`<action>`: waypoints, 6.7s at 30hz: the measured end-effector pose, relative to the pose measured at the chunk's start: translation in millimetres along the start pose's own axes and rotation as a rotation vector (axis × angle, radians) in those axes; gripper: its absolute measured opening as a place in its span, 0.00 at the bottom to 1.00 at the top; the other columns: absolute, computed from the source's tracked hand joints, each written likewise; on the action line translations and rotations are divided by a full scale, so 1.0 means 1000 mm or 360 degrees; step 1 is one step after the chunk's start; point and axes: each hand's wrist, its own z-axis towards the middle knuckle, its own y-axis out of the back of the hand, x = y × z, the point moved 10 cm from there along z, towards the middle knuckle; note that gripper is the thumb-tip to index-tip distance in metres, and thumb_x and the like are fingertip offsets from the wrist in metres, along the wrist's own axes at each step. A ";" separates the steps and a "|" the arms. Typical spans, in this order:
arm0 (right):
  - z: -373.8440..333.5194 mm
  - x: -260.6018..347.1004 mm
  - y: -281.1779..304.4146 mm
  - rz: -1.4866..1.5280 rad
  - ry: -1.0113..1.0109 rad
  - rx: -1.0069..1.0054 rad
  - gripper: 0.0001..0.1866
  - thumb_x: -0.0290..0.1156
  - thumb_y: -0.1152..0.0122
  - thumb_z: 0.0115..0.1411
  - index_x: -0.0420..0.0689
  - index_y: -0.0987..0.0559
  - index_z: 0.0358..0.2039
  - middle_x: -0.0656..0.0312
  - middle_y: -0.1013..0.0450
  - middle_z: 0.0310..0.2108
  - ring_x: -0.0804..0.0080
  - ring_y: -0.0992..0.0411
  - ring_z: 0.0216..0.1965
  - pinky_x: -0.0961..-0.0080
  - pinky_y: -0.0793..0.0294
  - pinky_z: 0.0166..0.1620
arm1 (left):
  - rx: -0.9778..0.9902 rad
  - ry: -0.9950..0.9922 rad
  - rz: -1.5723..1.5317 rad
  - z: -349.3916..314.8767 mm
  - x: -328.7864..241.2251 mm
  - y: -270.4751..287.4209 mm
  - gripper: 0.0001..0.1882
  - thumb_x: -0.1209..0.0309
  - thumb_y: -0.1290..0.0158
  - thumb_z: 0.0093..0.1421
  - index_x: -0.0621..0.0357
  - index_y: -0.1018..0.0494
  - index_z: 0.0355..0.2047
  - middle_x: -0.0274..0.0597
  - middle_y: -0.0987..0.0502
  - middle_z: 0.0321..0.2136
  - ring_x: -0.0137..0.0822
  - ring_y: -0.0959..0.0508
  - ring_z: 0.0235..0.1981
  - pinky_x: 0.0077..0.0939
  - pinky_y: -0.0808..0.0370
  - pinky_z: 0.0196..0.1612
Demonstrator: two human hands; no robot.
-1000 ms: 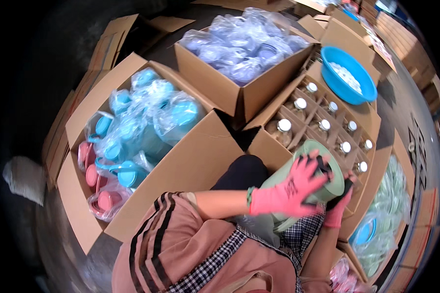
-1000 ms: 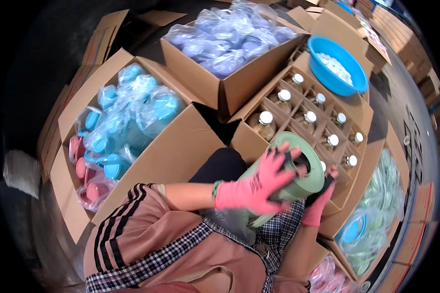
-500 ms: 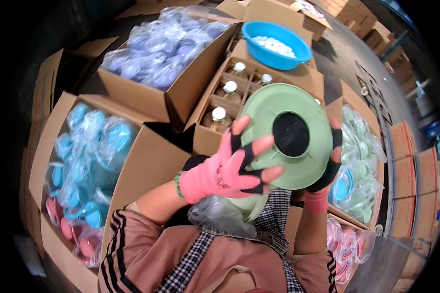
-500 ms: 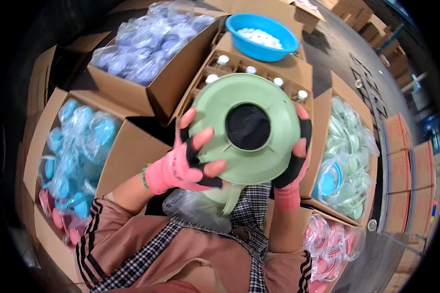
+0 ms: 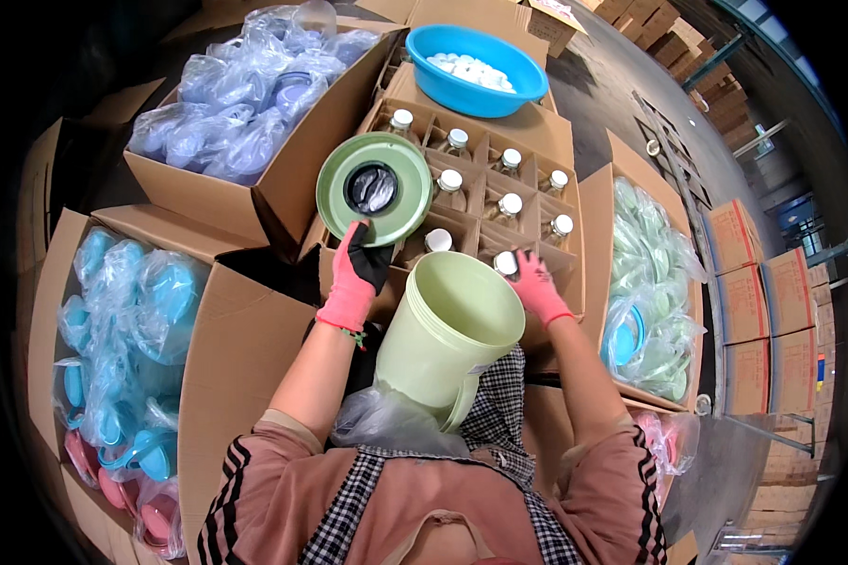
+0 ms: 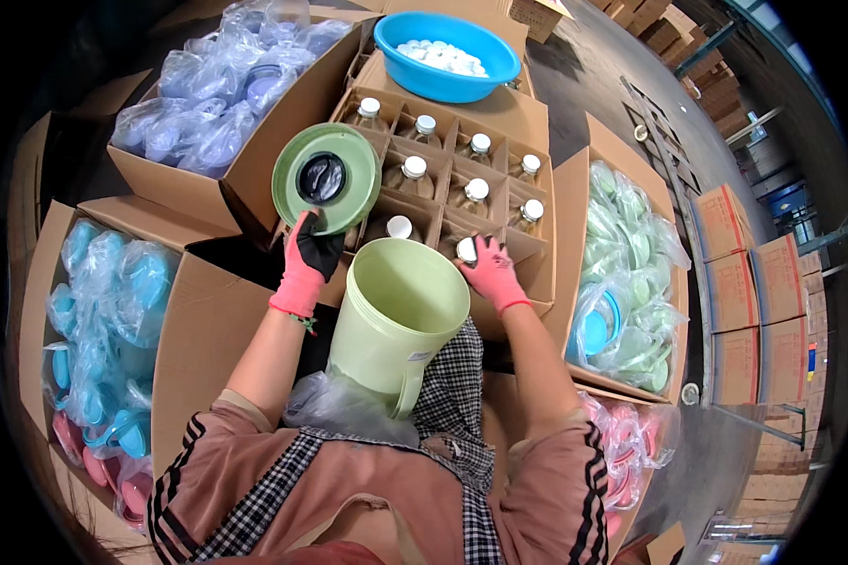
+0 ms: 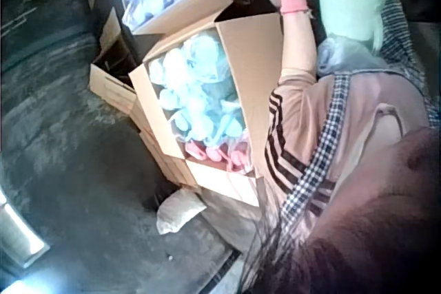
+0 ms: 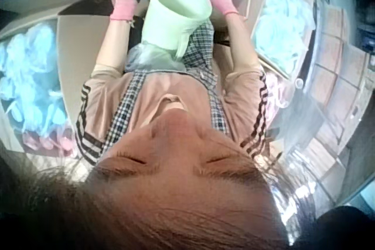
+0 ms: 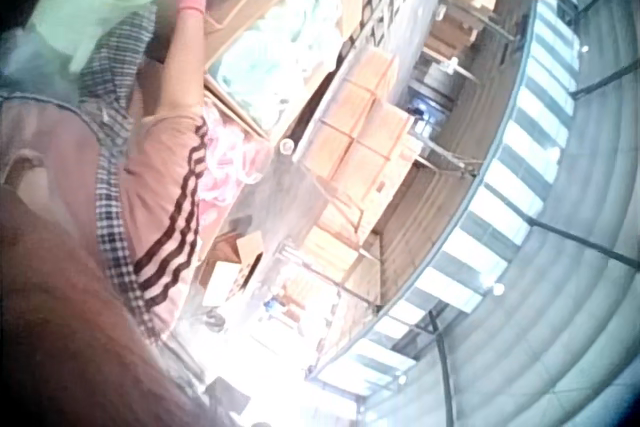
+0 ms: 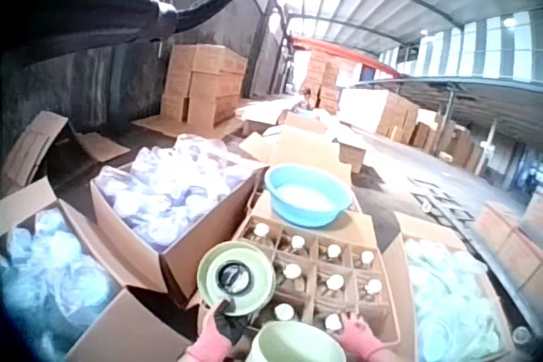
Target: The person sits on the floor in a warehouse and assembles thermos jugs. They place white caps on glass bottles in a cardboard box, then pick up blue and green thermos jugs from surrounding boxes. For each jug, they remove the lid, insert a stainless steel inner liner, and reassemble the unit before placing it into a plastic bag.
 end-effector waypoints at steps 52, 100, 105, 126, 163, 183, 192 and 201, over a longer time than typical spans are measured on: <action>-0.053 0.096 0.077 0.2842 0.0396 0.0173 0.31 0.38 0.40 0.50 0.43 0.41 0.51 0.64 0.35 0.41 0.76 0.35 0.41 0.80 0.32 0.42 | 0.0906 -0.1023 0.1713 0.002 -0.064 -0.152 0.13 0.66 0.53 0.53 0.60 0.32 0.36 0.43 0.29 0.36 0.38 0.32 0.41 0.28 0.36 0.46; -0.031 0.062 0.026 0.2813 0.0198 -0.0067 0.28 0.47 0.57 0.59 0.36 0.38 0.50 0.56 0.33 0.42 0.73 0.34 0.42 0.78 0.35 0.47 | 0.1341 -0.0445 0.2356 -0.061 0.031 -0.105 0.28 0.56 0.64 0.61 0.67 0.45 0.53 0.52 0.40 0.52 0.43 0.40 0.53 0.32 0.46 0.56; -0.052 0.068 0.048 0.2915 0.0456 -0.0184 0.23 0.38 0.56 0.59 0.35 0.36 0.49 0.57 0.33 0.43 0.73 0.35 0.44 0.79 0.39 0.50 | 0.1516 -0.0595 0.2428 -0.083 0.030 -0.116 0.25 0.63 0.58 0.59 0.65 0.46 0.52 0.56 0.41 0.51 0.48 0.40 0.52 0.37 0.45 0.55; -0.153 0.108 0.120 0.0708 0.1325 -0.0756 0.25 0.43 0.35 0.37 0.39 0.31 0.31 0.56 0.34 0.34 0.57 0.35 0.36 0.66 0.33 0.42 | 0.2218 -0.1010 0.3258 -0.156 0.051 -0.162 0.38 0.54 0.38 0.36 0.63 0.38 0.43 0.47 0.31 0.42 0.49 0.33 0.46 0.43 0.41 0.52; -0.060 0.009 0.008 0.2715 -0.0690 -0.0706 0.26 0.53 0.60 0.58 0.41 0.33 0.39 0.65 0.34 0.30 0.75 0.37 0.30 0.79 0.36 0.37 | 0.0099 -0.0502 0.2019 -0.081 0.007 -0.052 0.19 0.65 0.62 0.59 0.65 0.38 0.47 0.55 0.32 0.41 0.44 0.32 0.45 0.30 0.38 0.49; -0.148 0.194 0.118 0.0197 0.1415 -0.0050 0.15 0.32 0.42 0.45 0.41 0.30 0.33 0.55 0.34 0.30 0.57 0.35 0.34 0.66 0.34 0.39 | 0.0593 0.1409 0.0510 -0.091 0.085 -0.016 0.18 0.64 0.58 0.61 0.63 0.35 0.47 0.38 0.28 0.41 0.27 0.28 0.40 0.21 0.31 0.46; -0.119 0.213 0.072 -0.0016 0.0941 0.0546 0.14 0.38 0.53 0.52 0.39 0.27 0.21 0.49 0.30 0.20 0.56 0.31 0.23 0.66 0.31 0.27 | 0.0440 0.1570 0.0618 -0.097 0.092 -0.010 0.25 0.52 0.57 0.58 0.65 0.29 0.37 0.43 0.24 0.30 0.30 0.24 0.29 0.24 0.26 0.34; -0.100 0.183 0.058 0.0578 0.0090 0.0997 0.16 0.38 0.51 0.51 0.35 0.28 0.19 0.56 0.30 0.16 0.71 0.32 0.19 0.73 0.34 0.26 | 0.0230 0.1362 0.0734 -0.079 0.080 0.000 0.25 0.50 0.56 0.57 0.63 0.28 0.32 0.40 0.24 0.27 0.29 0.25 0.25 0.25 0.26 0.32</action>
